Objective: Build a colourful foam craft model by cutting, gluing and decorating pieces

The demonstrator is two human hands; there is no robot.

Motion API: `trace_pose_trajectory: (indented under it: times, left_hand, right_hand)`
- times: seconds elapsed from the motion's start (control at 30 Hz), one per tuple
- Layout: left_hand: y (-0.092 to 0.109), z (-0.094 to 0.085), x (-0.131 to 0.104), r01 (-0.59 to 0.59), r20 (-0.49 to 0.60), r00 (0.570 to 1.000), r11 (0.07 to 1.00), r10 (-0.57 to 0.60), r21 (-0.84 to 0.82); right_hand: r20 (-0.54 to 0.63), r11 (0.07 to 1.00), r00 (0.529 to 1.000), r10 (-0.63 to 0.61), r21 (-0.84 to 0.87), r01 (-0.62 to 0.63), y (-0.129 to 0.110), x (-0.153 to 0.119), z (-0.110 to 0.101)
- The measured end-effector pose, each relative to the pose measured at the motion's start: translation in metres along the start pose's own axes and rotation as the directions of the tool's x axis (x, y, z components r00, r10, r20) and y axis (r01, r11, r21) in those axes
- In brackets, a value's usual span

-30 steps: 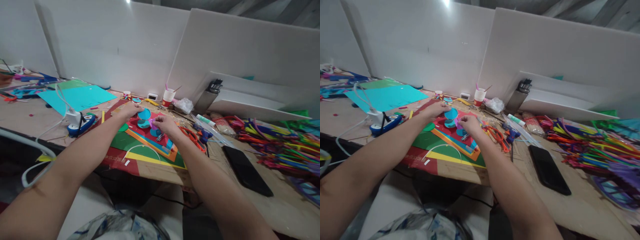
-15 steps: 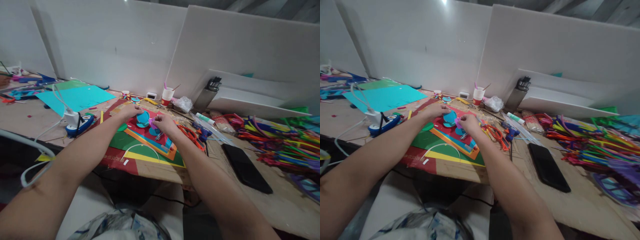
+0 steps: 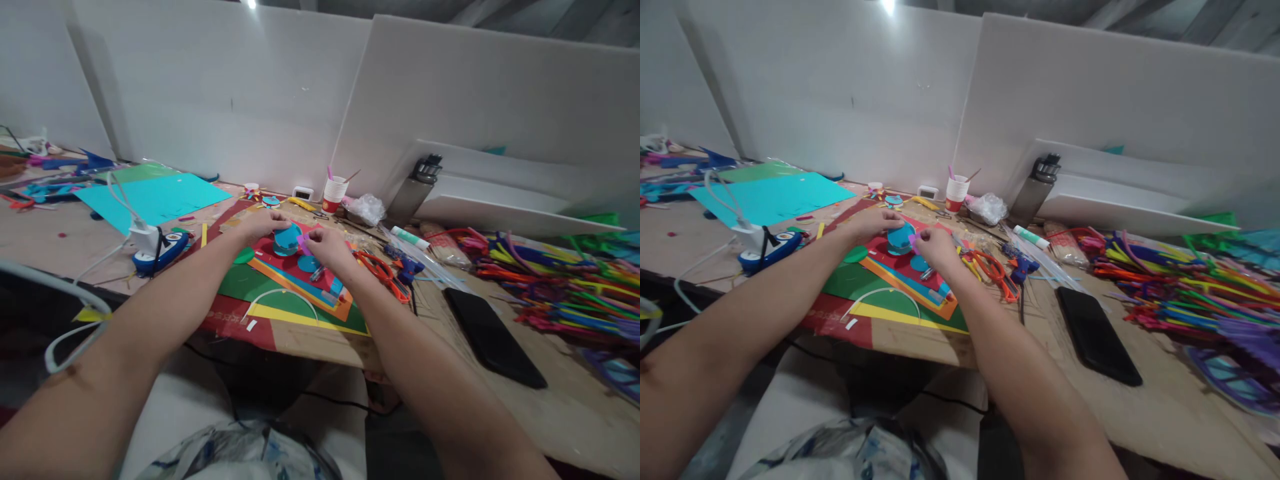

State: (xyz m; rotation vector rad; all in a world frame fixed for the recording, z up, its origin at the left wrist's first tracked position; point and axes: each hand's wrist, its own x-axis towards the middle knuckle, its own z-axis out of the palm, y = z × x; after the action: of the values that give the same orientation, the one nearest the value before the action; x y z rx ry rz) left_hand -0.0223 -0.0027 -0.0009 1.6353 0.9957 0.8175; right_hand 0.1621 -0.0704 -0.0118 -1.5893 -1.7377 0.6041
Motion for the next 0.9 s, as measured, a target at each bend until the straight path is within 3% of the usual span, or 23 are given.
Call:
trace_pose_trajectory:
  times: [0.13, 0.27, 0.43, 0.7, 0.8, 0.9]
  left_hand:
    - [0.002, 0.003, -0.002, -0.005, 0.018, 1.000, 1.000, 0.005, 0.013]
    - [0.002, 0.005, -0.003, -0.020, 0.035, 0.999, 0.999, 0.019, 0.029]
    - [0.003, 0.005, -0.004, -0.044, 0.057, 0.998, 0.998, 0.042, 0.046]
    - [0.003, 0.008, -0.004, -0.002, 0.054, 0.999, 1.000, 0.004, -0.026]
    - [0.004, 0.012, -0.005, -0.013, 0.010, 1.000, 0.996, 0.014, -0.092]
    - [0.007, 0.017, -0.007, 0.014, 0.014, 1.000, 0.978, -0.011, -0.210]
  right_hand:
    - [-0.058, 0.976, 0.997, 0.046, 0.214, -0.033, 0.001, 0.003, 0.000]
    - [-0.005, 0.882, 0.985, 0.170, 0.447, -0.150, -0.001, 0.005, 0.000]
    - [-0.040, 0.918, 0.984, 0.175, 0.368, -0.148, -0.003, 0.006, -0.002]
    - [-0.056, 0.903, 0.988, 0.145, 0.417, -0.109, 0.002, 0.010, 0.001]
    - [-0.038, 0.901, 0.994, 0.098, 0.428, -0.073, 0.002, 0.011, 0.001]
    - [-0.053, 0.951, 0.999, -0.004, 0.310, 0.021, 0.000, 0.008, 0.000]
